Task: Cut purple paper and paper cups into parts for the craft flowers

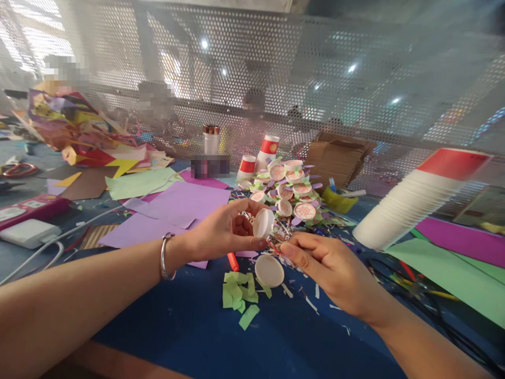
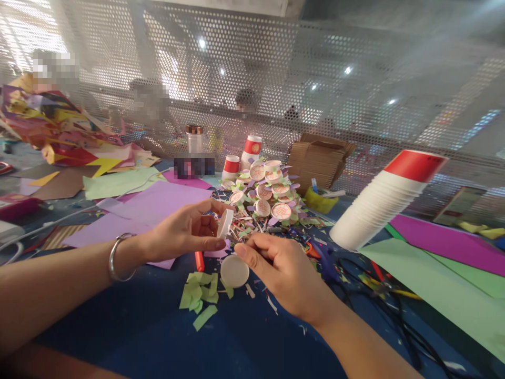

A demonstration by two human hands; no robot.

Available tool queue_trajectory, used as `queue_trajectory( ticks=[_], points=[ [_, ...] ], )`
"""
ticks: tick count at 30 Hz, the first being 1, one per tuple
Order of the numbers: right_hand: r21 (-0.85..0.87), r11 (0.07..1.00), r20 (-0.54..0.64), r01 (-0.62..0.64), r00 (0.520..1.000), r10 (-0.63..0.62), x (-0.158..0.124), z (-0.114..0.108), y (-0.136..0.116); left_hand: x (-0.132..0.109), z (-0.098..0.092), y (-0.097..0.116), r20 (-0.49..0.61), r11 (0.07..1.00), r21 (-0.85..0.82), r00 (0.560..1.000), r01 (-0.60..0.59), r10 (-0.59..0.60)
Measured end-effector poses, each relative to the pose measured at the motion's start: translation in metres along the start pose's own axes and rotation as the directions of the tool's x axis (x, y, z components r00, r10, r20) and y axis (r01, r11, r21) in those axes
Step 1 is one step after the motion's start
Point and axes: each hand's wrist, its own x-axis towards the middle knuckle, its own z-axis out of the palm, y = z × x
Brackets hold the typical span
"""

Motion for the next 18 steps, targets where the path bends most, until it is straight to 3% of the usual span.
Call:
queue_trajectory(
  ticks=[13,18],
  points=[
    [-0.048,0.999,-0.006,-0.001,1.0,0.001,-0.0012,-0.0024,-0.0035,-0.0034,0.0006,0.0054,-0.071,0.975,0.222,0.996,-0.032,0.049],
    [-0.055,0.998,-0.017,0.026,0.999,-0.027,-0.0024,-0.0039,-0.0044,-0.0043,-0.0016,0.0051,-0.069,0.911,0.394,0.985,-0.121,0.161]
  ],
)
